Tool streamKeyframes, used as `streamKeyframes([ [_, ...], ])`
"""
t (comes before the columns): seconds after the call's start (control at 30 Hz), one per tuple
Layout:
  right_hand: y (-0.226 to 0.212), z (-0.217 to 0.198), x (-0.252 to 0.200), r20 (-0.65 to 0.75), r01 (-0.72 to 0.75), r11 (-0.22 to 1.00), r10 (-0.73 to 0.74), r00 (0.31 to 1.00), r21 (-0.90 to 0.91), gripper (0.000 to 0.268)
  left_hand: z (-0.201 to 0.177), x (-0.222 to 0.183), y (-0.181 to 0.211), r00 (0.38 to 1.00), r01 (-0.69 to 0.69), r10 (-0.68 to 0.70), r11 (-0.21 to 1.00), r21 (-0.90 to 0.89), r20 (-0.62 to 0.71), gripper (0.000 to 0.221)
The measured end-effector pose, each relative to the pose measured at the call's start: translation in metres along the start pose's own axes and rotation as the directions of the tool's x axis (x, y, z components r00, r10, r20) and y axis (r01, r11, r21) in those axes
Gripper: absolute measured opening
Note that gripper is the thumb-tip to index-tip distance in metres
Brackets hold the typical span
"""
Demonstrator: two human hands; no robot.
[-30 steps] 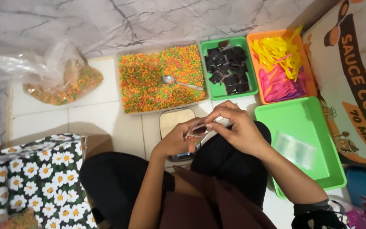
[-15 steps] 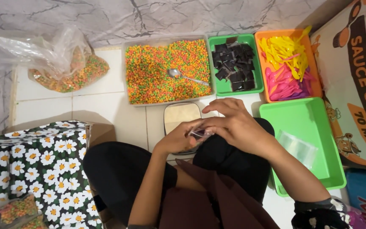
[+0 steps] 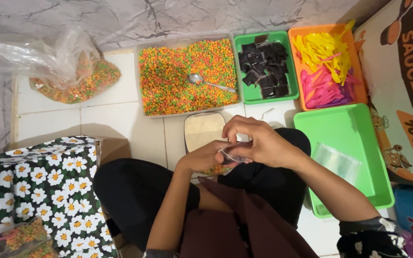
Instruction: The person scoops colorful candy beads from a tray into small plastic bags, weighs each bag on a digital scale, and seals them. They also add a small black packet to some bags before sealing. The sealed bags are placed into a cardboard box.
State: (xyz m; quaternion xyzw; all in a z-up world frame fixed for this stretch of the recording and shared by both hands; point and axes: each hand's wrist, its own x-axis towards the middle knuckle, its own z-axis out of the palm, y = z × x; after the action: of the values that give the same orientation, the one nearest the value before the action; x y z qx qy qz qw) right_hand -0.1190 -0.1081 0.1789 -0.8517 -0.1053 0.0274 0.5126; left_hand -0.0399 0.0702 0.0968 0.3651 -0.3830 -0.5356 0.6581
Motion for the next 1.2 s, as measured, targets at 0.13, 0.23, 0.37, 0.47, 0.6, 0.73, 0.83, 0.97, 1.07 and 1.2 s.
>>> streamKeyframes([
  [0.13,0.014,0.000,-0.005,0.041,-0.160,0.987,0.160,0.986,0.015,0.042,-0.004,0.000,-0.022,1.000,-0.006,0.006,0.999,0.032,0.006,0.088],
  [0.23,0.022,-0.004,-0.006,0.021,-0.162,0.987,0.163,0.986,-0.014,0.044,0.001,0.001,-0.019,0.991,-0.024,0.045,0.986,0.165,-0.124,0.064],
  [0.37,0.024,-0.011,-0.007,-0.005,-0.196,0.979,0.197,0.980,0.051,0.037,0.004,0.002,-0.014,0.921,-0.006,0.144,0.935,0.355,-0.362,0.034],
  [0.47,0.028,-0.010,-0.011,-0.009,-0.236,0.947,0.243,0.970,0.216,0.031,0.004,0.002,-0.018,0.875,-0.023,0.213,0.915,0.402,-0.435,0.032],
  [0.6,0.030,-0.001,-0.020,-0.111,-0.205,0.927,0.251,0.962,0.314,0.025,0.015,0.009,-0.009,0.720,-0.115,0.412,0.864,0.489,-0.559,0.015],
  [0.73,0.044,0.015,-0.029,-0.161,-0.195,0.909,0.269,0.950,0.369,0.043,0.009,0.003,-0.017,0.663,-0.093,0.477,0.817,0.569,-0.577,0.014],
  [0.83,0.050,0.022,-0.029,-0.218,-0.189,0.908,0.284,0.934,0.373,0.025,0.011,0.004,-0.018,0.612,-0.127,0.506,0.822,0.556,-0.608,0.014],
  [0.97,0.046,0.021,-0.026,-0.267,-0.147,0.939,0.236,0.934,0.312,0.019,0.019,-0.007,-0.005,0.620,-0.110,0.417,0.885,0.453,-0.665,0.016],
  [1.07,0.037,0.021,-0.022,-0.289,-0.128,0.959,0.201,0.936,0.252,0.018,0.022,-0.015,-0.006,0.609,-0.033,0.361,0.901,0.432,-0.706,0.016],
  [1.2,0.032,0.026,-0.014,-0.288,-0.099,0.985,0.136,0.948,0.139,0.019,0.021,-0.017,-0.013,0.566,-0.010,0.382,0.889,0.457,-0.731,0.015],
])
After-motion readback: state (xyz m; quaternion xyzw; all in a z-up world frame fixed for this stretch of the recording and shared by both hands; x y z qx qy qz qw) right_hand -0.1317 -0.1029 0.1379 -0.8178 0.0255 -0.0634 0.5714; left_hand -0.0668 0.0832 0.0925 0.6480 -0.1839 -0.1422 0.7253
